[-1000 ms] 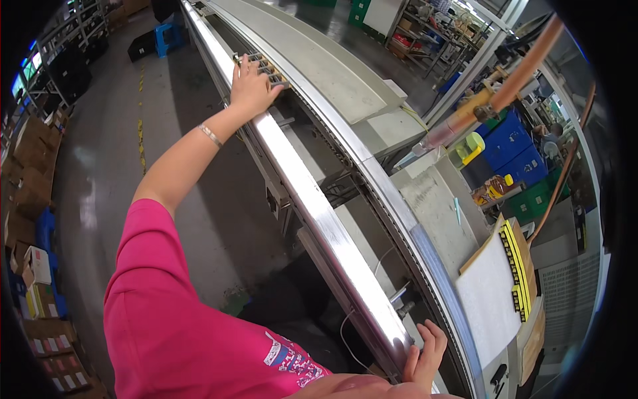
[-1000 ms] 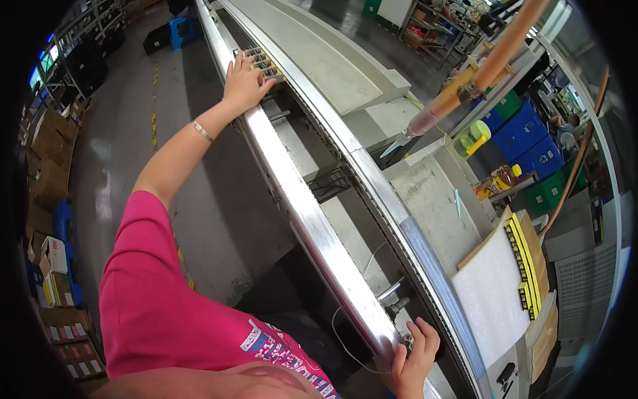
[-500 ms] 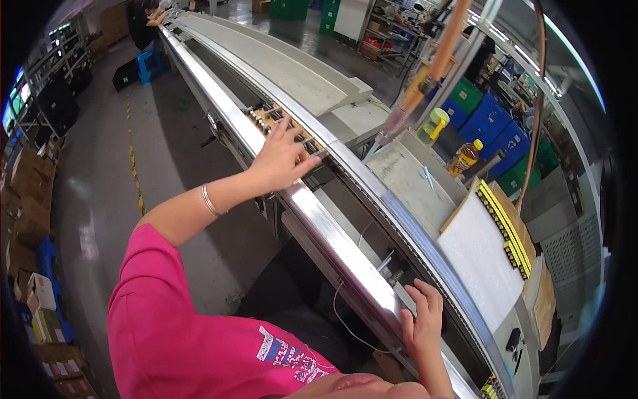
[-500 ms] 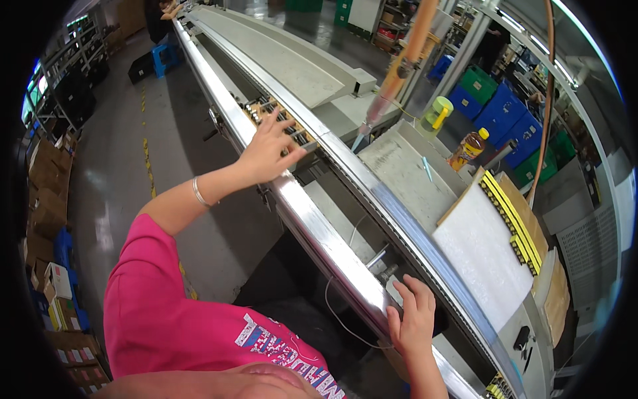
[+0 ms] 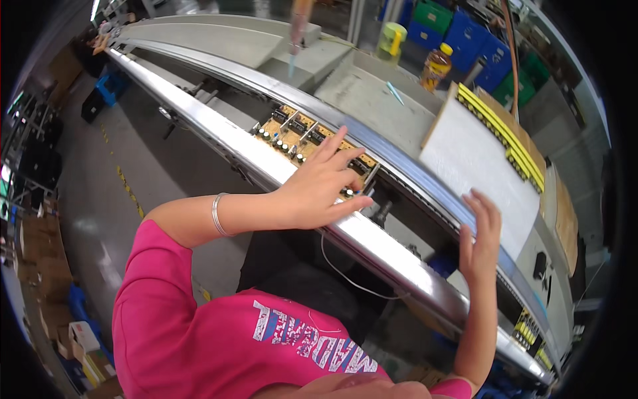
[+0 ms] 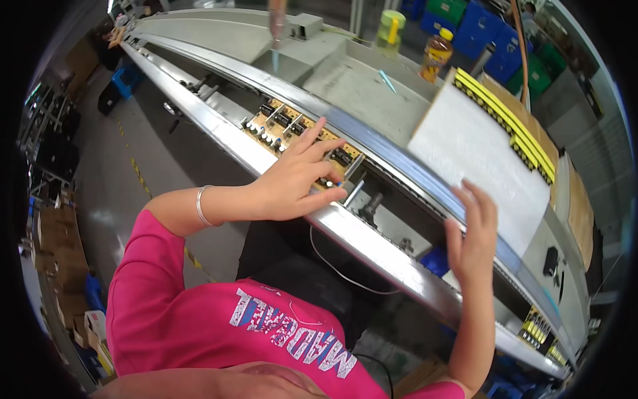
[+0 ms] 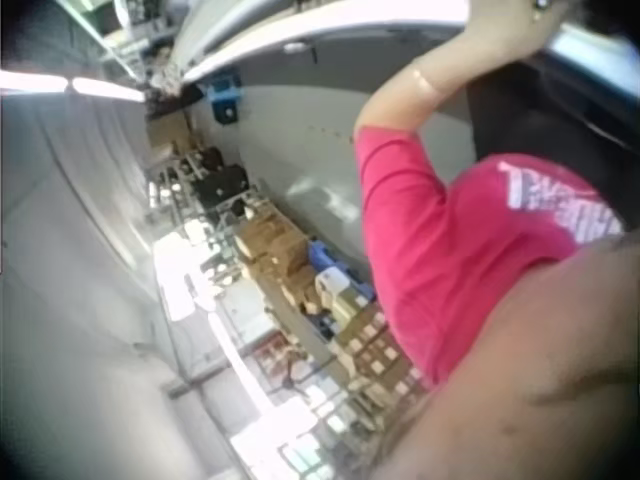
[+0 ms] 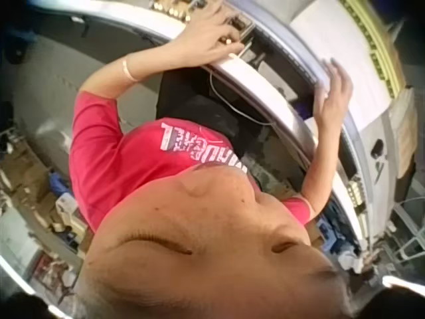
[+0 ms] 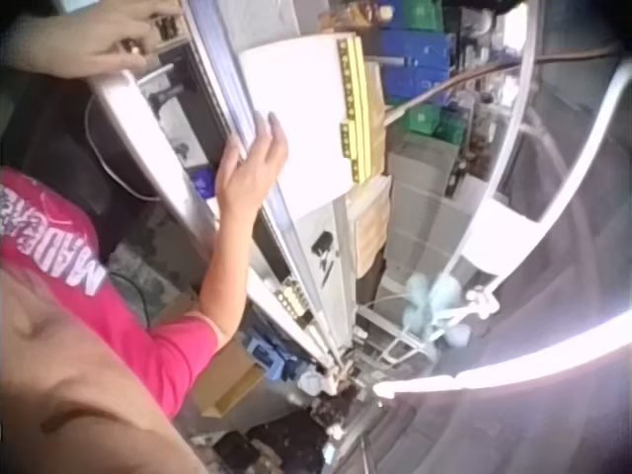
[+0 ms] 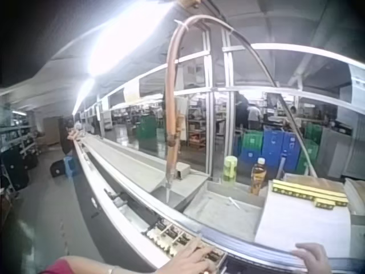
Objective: Assembling and testing electronic components on a production line conveyor.
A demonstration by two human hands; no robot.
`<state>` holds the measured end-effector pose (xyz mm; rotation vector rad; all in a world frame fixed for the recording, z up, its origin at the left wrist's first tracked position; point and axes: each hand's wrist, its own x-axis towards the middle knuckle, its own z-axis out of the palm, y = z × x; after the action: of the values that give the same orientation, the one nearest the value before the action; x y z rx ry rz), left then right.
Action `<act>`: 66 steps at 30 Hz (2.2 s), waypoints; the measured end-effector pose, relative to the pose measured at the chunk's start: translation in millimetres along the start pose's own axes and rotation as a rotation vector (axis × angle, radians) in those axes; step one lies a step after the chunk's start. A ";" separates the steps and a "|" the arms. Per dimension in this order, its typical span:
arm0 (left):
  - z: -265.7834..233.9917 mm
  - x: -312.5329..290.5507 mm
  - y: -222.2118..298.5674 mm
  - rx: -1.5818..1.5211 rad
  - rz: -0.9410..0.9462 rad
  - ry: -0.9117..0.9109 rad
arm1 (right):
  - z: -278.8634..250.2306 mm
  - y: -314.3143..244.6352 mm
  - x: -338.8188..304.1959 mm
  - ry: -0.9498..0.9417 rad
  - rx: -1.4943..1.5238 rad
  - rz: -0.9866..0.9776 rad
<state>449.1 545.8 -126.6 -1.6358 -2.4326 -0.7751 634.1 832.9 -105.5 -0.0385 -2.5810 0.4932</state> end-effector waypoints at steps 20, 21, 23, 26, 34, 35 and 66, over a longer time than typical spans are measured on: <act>80.9 103.4 117.4 -0.088 0.457 -0.073 | -33.4 215.8 21.8 0.359 -0.147 0.285; 83.4 121.3 115.9 -0.038 0.503 0.012 | -31.1 217.7 21.1 0.364 -0.147 0.289; 91.9 167.8 112.2 0.017 0.544 0.105 | -21.7 225.3 24.5 0.399 -0.288 0.184; 117.5 242.5 100.2 -0.061 0.482 0.157 | -18.4 231.2 34.4 0.433 -0.432 0.062; 167.7 321.3 100.9 0.097 0.401 0.161 | -46.1 174.6 9.3 0.419 0.108 0.285; 169.8 321.7 100.1 0.134 0.390 0.144 | -46.5 164.6 3.8 0.411 0.207 0.295; 56.0 91.9 87.0 -0.304 0.156 -0.315 | -10.5 30.3 -47.0 -0.249 0.287 0.128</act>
<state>499.1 674.0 -111.2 -2.1808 -2.4357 -0.9654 678.1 859.2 -130.2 -0.0460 -2.7302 0.9673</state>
